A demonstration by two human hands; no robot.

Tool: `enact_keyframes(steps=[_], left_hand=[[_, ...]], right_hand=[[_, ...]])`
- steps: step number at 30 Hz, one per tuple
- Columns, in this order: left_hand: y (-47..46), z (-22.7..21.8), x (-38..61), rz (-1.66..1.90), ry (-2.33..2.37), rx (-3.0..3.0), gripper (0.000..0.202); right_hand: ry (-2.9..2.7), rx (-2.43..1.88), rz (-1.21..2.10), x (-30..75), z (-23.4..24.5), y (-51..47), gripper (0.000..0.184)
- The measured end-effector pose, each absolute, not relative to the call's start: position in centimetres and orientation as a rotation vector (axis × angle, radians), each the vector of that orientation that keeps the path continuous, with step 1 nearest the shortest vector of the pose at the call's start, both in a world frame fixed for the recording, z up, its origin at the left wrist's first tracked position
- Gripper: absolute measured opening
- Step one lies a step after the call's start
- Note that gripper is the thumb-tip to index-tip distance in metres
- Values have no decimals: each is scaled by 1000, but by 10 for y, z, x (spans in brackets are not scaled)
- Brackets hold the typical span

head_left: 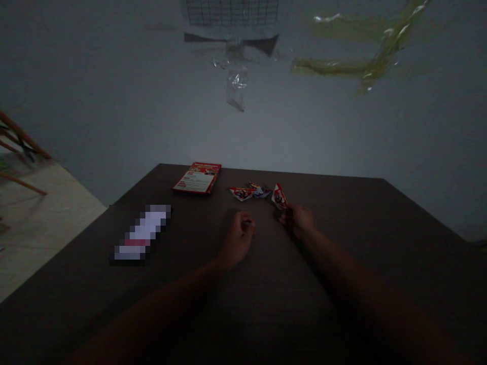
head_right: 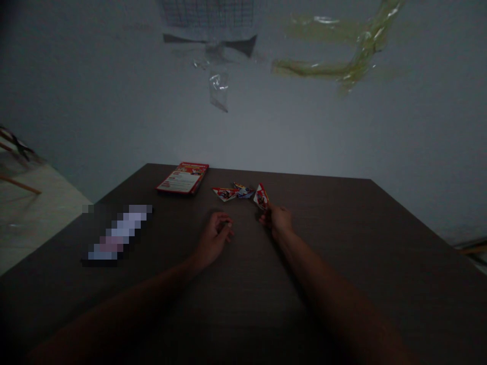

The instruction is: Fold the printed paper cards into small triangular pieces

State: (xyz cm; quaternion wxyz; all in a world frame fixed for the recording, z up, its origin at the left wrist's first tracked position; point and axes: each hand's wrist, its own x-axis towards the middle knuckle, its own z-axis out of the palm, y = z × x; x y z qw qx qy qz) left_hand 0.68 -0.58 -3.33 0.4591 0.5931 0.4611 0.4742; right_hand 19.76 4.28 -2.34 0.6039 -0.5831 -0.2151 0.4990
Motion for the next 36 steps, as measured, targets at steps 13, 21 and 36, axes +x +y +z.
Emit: enact_keyframes(steps=[13,21,36], left_hand=[[-7,-34,1,1142,1144,1483,26],[-6,-35,-1,1190,1130,1501,25],[15,-22,-32,1050,1400,1919,19]], right_hand=[[-547,-1350,1047,185,-23,57,14],[-730,-1355,927,178,-29,22,27],[-1285,-1322,966,155,-27,-3,41]])
